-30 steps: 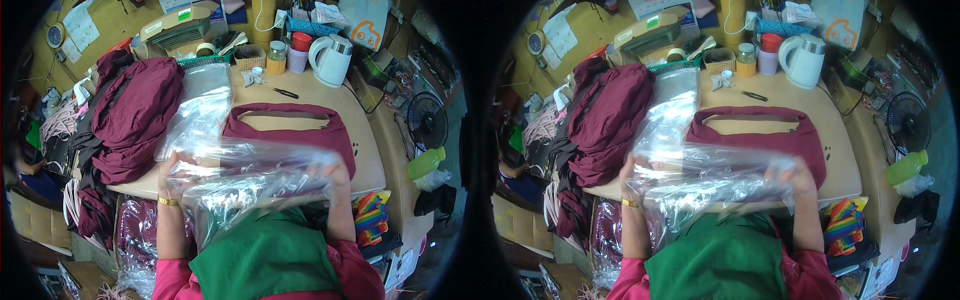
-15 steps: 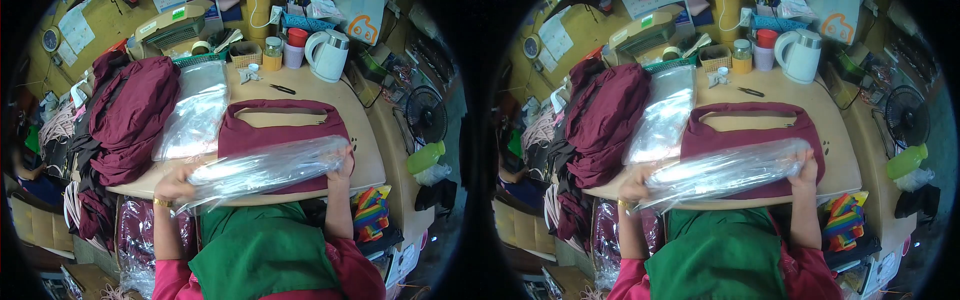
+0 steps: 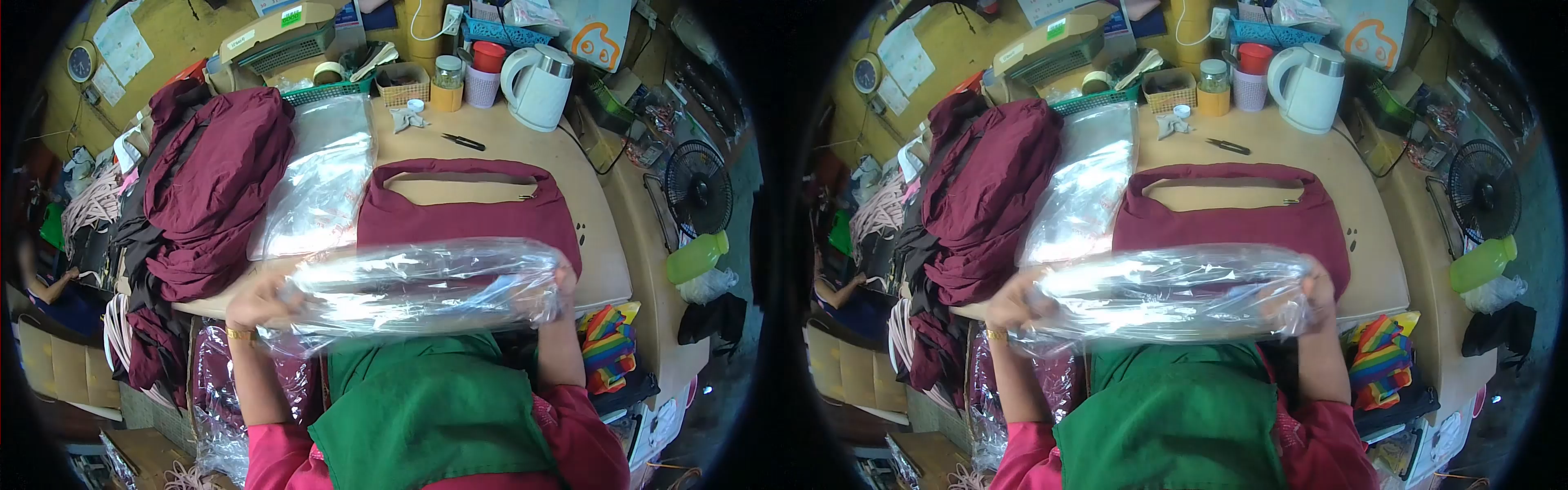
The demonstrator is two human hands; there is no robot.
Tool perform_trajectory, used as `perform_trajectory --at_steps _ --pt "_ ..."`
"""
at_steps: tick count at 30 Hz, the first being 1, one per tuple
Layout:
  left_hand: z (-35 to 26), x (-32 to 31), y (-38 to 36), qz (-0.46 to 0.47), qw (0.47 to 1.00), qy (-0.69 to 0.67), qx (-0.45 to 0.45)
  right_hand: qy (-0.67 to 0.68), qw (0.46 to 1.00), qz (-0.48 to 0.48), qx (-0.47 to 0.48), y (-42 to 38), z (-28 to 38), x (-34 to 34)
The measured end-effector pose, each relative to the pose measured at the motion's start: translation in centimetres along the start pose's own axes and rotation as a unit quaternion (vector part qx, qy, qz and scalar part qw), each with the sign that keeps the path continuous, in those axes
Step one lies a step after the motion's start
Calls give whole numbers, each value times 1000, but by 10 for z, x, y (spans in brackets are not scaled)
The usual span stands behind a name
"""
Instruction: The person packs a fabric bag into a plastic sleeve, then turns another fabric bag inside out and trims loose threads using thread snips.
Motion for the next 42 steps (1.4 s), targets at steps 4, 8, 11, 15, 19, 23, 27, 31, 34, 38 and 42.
perform_trajectory --at_steps 4,8,11,15,19,23,27,31,34,38,42 --pt "17 -1 -5 -12 968 195 157 -98 992 28 71 36 55 35" --pt "-105 75 -43 -512 827 85 -217 -412 899 141 54 78 66 -43" --pt "-156 19 -87 -731 376 554 -128 -709 702 63 20 79 49 -43" --pt "-72 -72 60 -423 712 538 -157 -824 545 152 -3 60 -30 -36" --pt "10 -96 124 -314 706 627 -102 -914 378 146 5 52 -24 -7" --pt "36 -44 129 -318 620 717 3 -938 341 -53 -24 31 55 55" --pt "-10 -86 150 -302 681 667 -1 -932 331 -144 -26 20 57 59" --pt "50 -97 175 -250 681 689 -1 -929 331 -164 -38 13 53 56" --pt "48 -55 161 -285 653 701 28 -924 340 -172 -20 7 54 55" --pt "18 -71 150 -280 671 685 45 -927 348 -135 45 0 44 34" --pt "28 -100 165 -257 686 680 -34 -922 388 -13 12 -19 -9 -4"
Point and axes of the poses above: each hand's wrist, its own y-axis towards the middle knuckle, its own x-axis out of the back of the hand, z = x × y, the point moved 9 cm from there along y, towards the middle knuckle, and after that the axes turned 10 degrees about y, right-handed, at the moved point
